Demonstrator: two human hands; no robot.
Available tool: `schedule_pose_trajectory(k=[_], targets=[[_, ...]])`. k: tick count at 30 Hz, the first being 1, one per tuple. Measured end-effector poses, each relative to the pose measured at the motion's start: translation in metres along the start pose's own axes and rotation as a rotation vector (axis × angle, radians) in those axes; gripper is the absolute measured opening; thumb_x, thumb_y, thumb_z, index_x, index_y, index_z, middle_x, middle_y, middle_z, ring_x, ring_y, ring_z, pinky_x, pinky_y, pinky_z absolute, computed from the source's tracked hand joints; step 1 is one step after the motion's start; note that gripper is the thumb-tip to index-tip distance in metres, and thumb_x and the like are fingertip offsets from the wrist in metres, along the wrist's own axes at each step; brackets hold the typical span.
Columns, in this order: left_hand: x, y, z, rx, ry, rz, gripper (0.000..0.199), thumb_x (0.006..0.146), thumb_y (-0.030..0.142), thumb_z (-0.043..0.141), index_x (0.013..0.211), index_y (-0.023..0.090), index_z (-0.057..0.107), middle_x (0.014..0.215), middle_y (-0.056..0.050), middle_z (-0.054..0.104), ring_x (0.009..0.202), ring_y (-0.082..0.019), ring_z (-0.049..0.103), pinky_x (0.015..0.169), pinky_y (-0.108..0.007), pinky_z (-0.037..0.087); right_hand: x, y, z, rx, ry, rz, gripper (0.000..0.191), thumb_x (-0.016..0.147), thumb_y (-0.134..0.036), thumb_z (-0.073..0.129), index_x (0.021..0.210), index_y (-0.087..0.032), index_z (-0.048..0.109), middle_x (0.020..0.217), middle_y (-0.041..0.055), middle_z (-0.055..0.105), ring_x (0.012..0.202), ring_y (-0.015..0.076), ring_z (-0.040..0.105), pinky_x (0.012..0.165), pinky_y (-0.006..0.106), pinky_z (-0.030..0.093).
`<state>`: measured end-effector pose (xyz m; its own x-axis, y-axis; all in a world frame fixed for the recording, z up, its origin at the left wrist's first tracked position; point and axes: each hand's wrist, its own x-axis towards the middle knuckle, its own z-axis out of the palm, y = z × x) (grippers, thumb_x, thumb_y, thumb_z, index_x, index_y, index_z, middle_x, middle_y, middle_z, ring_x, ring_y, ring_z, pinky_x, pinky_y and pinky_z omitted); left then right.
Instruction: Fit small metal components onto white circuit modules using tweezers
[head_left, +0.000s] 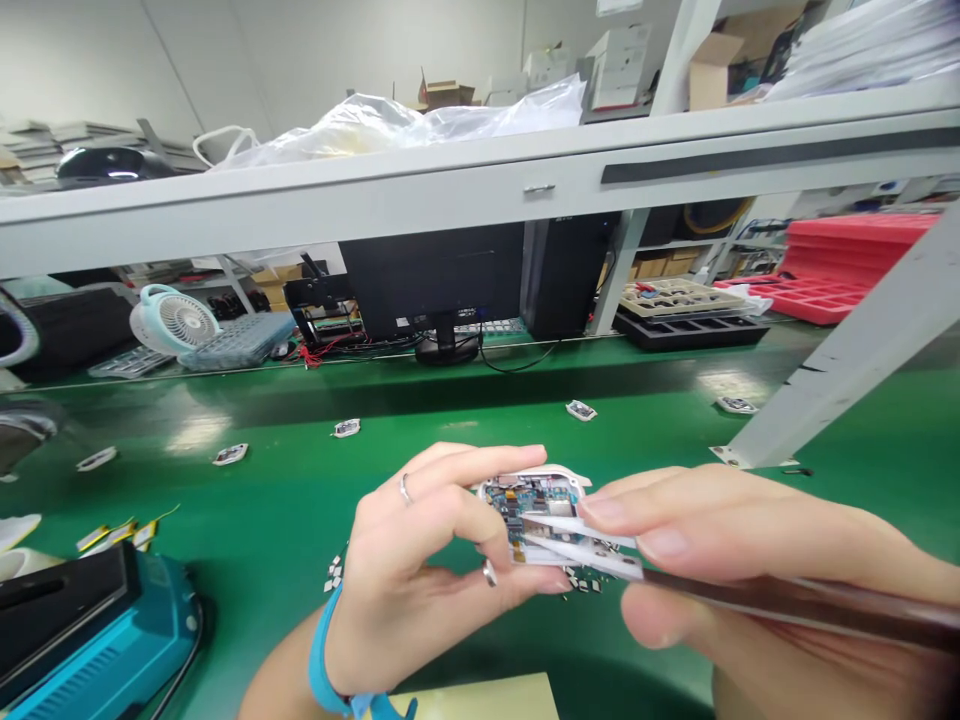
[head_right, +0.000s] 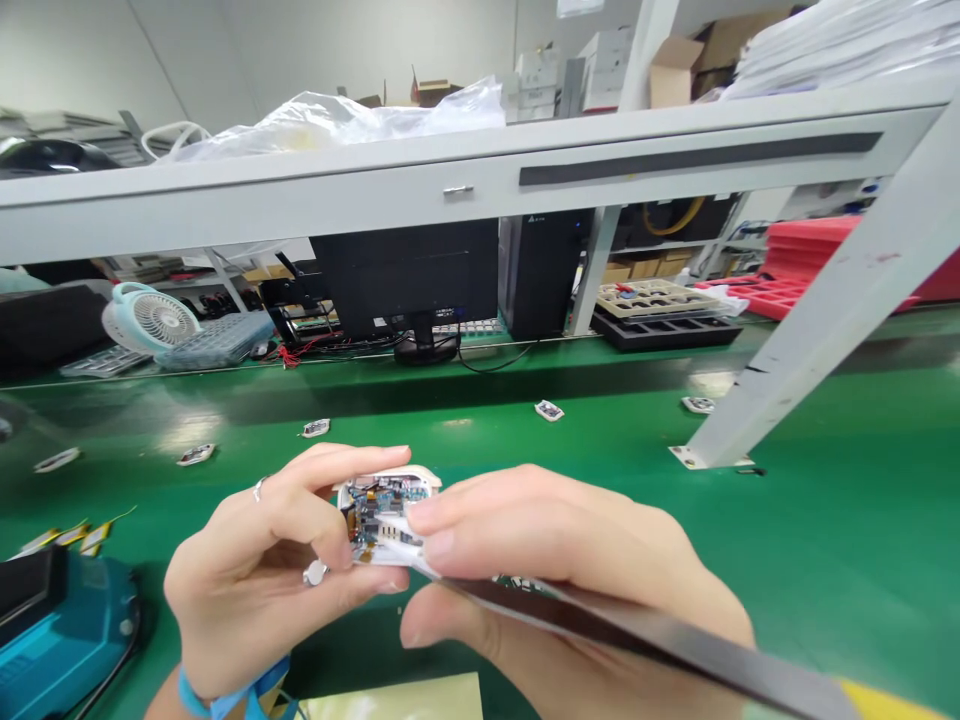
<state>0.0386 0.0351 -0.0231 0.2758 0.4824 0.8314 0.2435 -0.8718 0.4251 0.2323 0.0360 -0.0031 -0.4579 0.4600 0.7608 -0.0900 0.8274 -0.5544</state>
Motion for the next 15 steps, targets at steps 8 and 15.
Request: schedule_pose_trajectory(k=[8,15], targets=[[0.000,0.002,-0.002,0.010,-0.025,0.007,0.022,0.071,0.014,0.070,0.061,0.010,0.051,0.105,-0.007,0.057,0.085,-0.014,0.056,0.076,-0.024,0.047,-0.001,0.001,0.012,-0.018,0.200,0.032,0.011,0.078,-0.015,0.071,0.087,-0.017,0.065,0.085,0.0039,0.062,0.077,0.0182,0.060,0.073,0.019,0.054],[0.002,0.000,-0.003,0.021,-0.022,0.036,0.018,0.068,0.014,0.072,0.068,0.010,0.055,0.105,-0.009,0.057,0.084,-0.016,0.056,0.074,-0.026,0.048,0.001,0.001,0.020,-0.142,0.299,-0.040,0.012,0.082,-0.025,0.070,0.079,-0.015,0.064,0.076,0.0039,0.062,0.068,0.0178,0.061,0.062,0.019,0.055]])
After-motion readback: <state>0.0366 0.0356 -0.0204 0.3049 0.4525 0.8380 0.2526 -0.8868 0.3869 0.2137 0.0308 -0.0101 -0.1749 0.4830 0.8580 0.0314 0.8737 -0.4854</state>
